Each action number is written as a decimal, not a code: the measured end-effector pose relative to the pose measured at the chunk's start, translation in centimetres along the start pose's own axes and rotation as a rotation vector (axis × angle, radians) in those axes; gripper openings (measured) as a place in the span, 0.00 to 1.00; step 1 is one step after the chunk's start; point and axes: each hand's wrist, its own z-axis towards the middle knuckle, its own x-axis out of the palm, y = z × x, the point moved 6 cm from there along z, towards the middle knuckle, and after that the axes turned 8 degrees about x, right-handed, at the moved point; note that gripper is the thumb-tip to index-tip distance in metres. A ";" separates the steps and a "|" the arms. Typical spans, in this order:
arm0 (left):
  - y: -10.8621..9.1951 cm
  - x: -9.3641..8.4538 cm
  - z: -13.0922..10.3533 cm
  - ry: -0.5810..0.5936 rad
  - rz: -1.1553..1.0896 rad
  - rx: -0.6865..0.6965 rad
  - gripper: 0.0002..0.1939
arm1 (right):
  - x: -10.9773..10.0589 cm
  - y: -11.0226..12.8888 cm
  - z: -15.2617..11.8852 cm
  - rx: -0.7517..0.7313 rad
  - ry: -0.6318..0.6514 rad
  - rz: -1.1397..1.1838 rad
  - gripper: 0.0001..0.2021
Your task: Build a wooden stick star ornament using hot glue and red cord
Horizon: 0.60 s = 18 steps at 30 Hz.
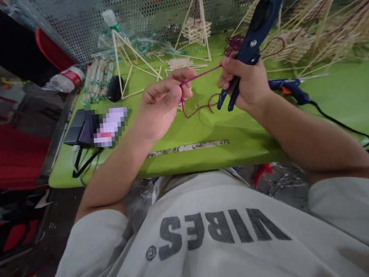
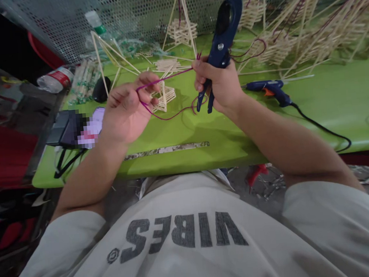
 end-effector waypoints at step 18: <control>0.1 -2.3 0.9 -0.302 0.150 0.117 0.33 | 3.5 -1.5 -3.5 0.172 0.078 0.063 0.28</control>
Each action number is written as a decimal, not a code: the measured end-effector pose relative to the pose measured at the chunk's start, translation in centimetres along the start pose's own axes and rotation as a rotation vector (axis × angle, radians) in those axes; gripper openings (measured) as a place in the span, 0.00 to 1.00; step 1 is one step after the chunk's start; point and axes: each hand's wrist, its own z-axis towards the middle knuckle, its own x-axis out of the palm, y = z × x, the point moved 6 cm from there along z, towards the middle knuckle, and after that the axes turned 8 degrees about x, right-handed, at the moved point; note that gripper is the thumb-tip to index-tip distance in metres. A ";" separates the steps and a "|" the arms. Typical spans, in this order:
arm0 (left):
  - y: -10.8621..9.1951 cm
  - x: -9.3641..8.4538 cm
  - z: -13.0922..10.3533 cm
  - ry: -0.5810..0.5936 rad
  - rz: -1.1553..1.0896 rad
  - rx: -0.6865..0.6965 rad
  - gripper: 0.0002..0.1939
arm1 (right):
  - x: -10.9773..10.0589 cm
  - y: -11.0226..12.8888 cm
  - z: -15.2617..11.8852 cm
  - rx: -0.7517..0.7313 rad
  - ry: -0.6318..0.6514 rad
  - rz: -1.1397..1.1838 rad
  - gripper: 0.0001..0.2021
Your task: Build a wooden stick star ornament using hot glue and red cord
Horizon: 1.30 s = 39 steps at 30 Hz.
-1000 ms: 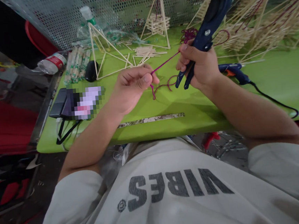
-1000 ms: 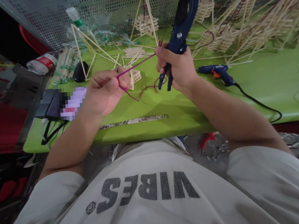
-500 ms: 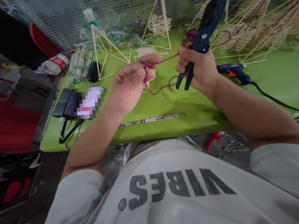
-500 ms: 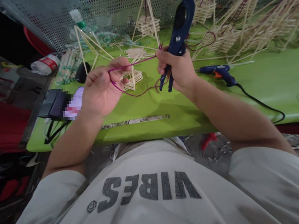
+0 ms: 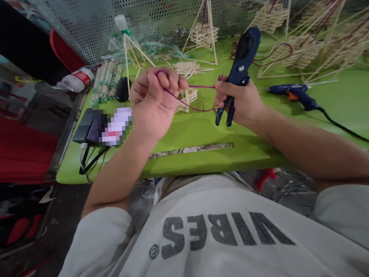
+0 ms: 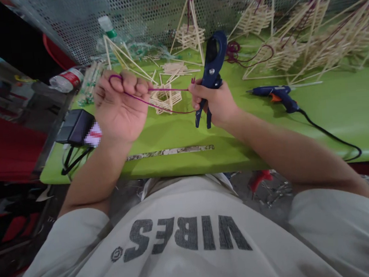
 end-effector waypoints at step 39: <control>-1.3 -0.4 -0.3 0.141 0.171 0.184 0.24 | 3.9 2.4 -7.0 0.229 0.637 -0.315 0.23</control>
